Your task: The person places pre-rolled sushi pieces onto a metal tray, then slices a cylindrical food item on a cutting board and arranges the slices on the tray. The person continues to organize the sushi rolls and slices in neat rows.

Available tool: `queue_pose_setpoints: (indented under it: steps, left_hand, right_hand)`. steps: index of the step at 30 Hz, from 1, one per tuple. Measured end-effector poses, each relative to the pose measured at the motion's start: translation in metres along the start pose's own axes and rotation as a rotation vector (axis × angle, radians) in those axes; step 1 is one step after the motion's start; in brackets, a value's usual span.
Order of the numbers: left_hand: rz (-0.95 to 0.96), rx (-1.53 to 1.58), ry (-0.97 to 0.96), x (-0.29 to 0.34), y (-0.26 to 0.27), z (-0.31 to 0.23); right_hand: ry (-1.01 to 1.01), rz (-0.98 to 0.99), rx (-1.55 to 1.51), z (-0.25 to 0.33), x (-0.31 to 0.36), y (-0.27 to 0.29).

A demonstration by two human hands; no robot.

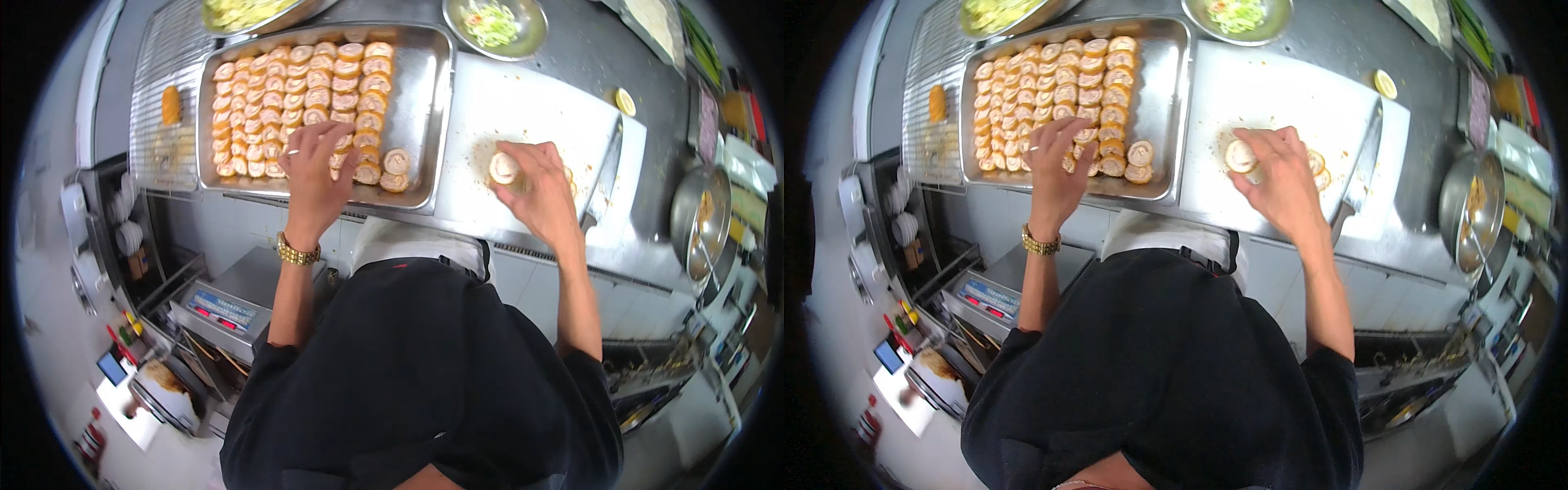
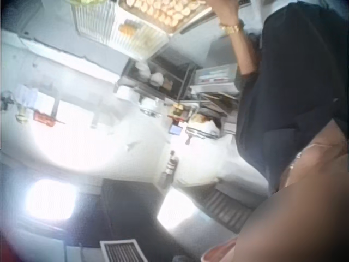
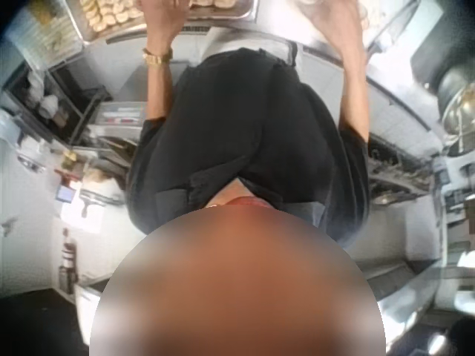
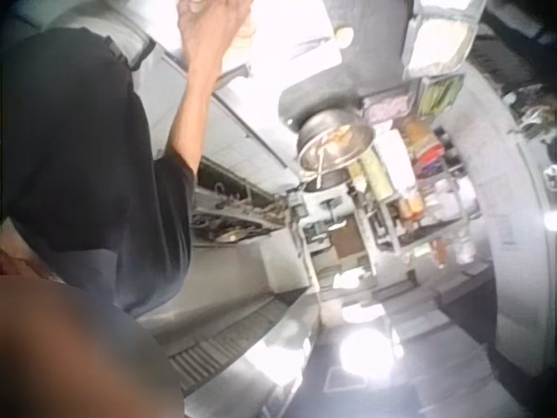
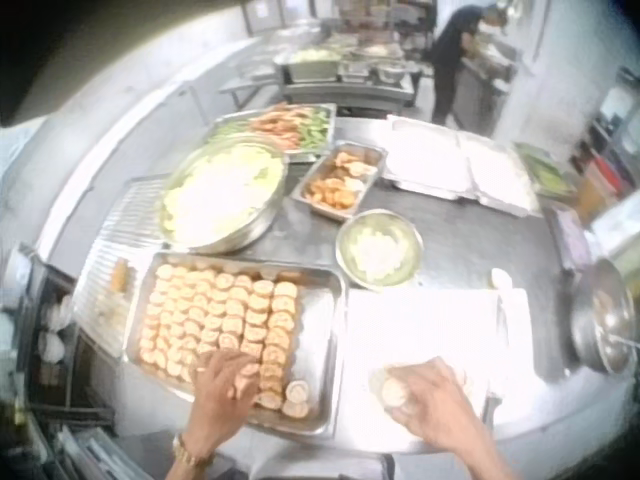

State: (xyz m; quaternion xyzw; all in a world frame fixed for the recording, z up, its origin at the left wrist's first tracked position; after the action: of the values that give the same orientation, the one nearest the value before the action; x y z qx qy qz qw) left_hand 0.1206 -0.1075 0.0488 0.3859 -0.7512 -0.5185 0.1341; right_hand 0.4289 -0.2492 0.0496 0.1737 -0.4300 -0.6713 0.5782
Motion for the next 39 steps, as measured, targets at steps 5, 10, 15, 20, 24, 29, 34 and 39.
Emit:
queue_pose_setpoints:
  steps: [5, 10, 15, 20, 24, 29, 34, 39]
  left_hand:
    - [0.263, -0.007, -0.166, -0.004, -0.045, -0.018]
    - [0.505, -0.037, -0.268, -0.015, -0.064, -0.001]
    - [0.367, 0.023, -0.258, -0.005, -0.045, 0.018]
    - [0.175, 0.010, -0.156, 0.004, -0.042, 0.020]
    - [0.137, 0.068, -0.133, 0.006, -0.057, 0.013]
    - [0.194, 0.071, -0.074, 0.005, -0.055, 0.024]
    - [0.232, 0.077, -0.135, -0.002, -0.045, 0.034]
    - [0.217, 0.074, -0.240, -0.008, -0.059, 0.015]
  right_hand:
    - [0.041, 0.044, -0.198, 0.069, -0.046, -0.035]
    - [-0.108, 0.111, -0.236, 0.096, -0.060, -0.060]
    - [-0.102, 0.107, -0.069, 0.107, -0.066, -0.086]
    - [-0.157, 0.272, 0.022, 0.106, -0.080, -0.115]
    - [-0.122, 0.258, 0.056, 0.108, -0.084, -0.123]
    - [-0.138, 0.233, 0.015, 0.109, -0.085, -0.123]
    - [-0.199, 0.246, -0.101, 0.113, -0.079, -0.115]
    - [-0.241, -0.170, -0.148, 0.103, -0.043, -0.072]
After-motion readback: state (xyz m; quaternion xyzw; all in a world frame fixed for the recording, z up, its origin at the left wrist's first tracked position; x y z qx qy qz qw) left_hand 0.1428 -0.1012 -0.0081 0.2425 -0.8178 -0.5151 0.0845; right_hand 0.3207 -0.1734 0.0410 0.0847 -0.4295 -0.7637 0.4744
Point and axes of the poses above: each hand's wrist, its own x-axis away from the middle knuckle, its own y-axis out of the back of the hand, z = x × y, the point moved 4 cm from there along -x, towards the middle knuckle, and after that the axes turned 13 degrees about -y, right-handed, at the moved point
